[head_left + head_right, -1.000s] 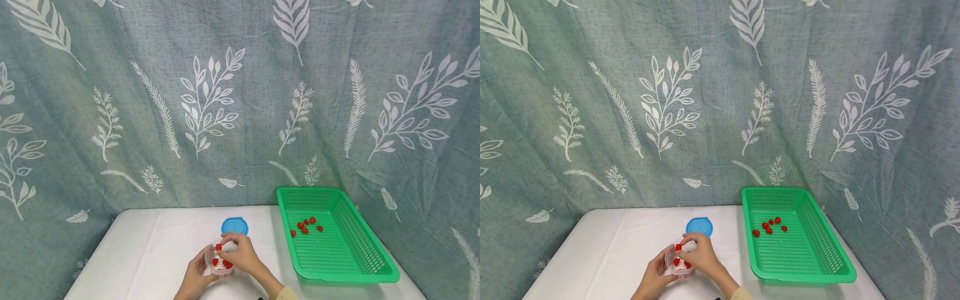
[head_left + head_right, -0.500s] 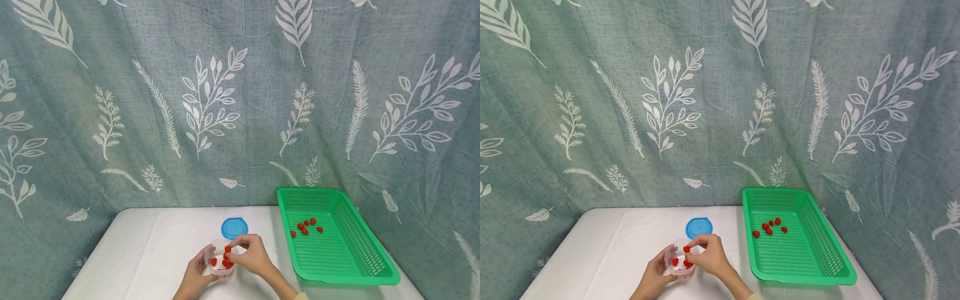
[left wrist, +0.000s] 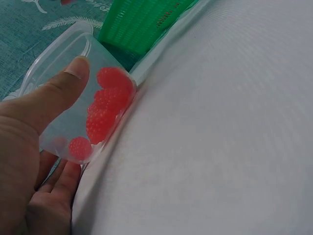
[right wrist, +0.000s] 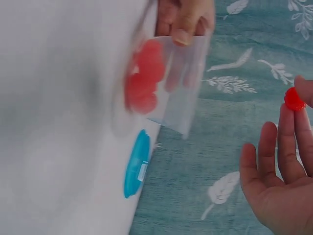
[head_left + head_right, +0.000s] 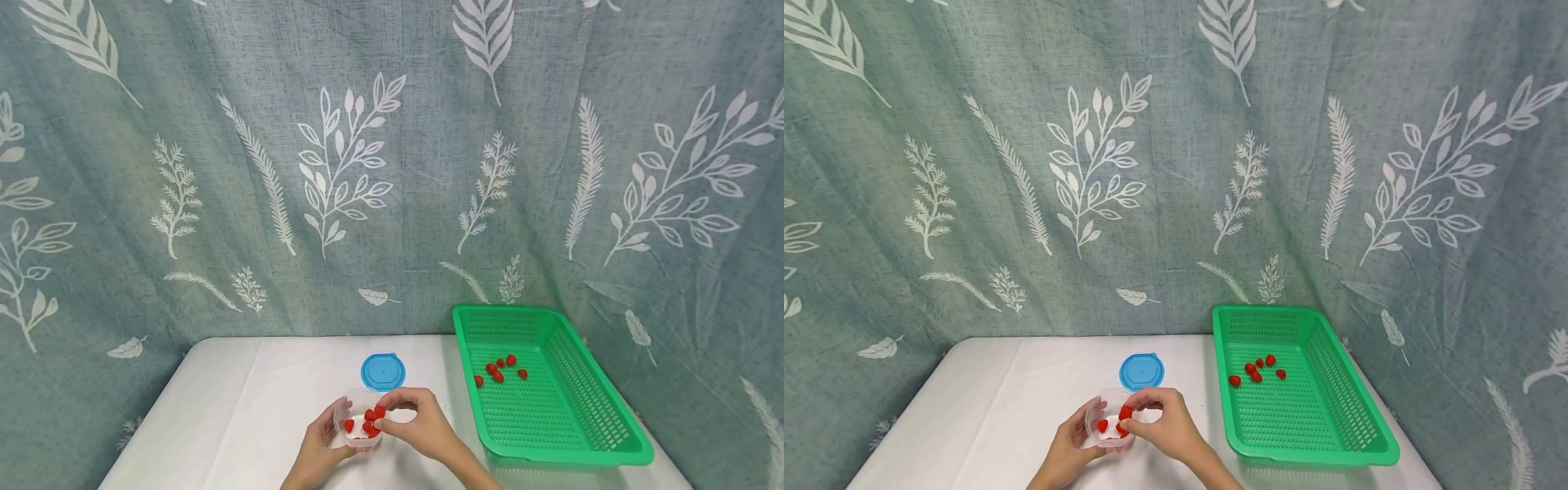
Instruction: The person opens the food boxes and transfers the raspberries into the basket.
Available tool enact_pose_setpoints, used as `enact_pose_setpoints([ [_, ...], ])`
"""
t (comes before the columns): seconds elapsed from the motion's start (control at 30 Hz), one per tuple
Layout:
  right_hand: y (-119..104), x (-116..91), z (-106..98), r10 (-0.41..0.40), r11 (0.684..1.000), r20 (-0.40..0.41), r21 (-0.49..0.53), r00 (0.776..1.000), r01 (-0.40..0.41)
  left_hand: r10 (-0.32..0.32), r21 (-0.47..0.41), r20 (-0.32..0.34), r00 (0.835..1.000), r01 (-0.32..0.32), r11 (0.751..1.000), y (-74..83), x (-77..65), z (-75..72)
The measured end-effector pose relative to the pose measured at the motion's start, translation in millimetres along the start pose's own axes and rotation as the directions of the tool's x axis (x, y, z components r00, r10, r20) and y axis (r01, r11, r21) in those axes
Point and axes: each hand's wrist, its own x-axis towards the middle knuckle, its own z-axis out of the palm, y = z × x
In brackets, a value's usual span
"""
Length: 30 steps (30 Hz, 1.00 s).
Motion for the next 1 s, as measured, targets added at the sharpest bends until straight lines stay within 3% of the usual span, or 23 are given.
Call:
enact_pose_setpoints([
  [0.3,-45,0,-25,-0.041,0.998,0.079,0.051,0.996,0.037,-0.018,0.015,-0.002,1.0,0.018,1.0,-1.2,1.7,-0.5],
  [0.5,-66,1,-46,-0.044,0.997,0.062,0.064,0.997,0.04,-0.014,-0.014,-0.005,1.0,0.014,1.0,-2.4,1.1,0.2],
  [0.77,-74,5,-87,0.01,1.0,0.034,0.016,0.999,-0.011,-0.025,0.003,0.009,1.0,0.025,1.0,-3.4,2.8,0.2],
  [1.0,-66,11,-129,0.079,0.997,-0.04,0.014,0.996,-0.079,-0.01,-0.001,0.006,1.0,0.01,1.0,-3.3,1.4,-0.3],
])
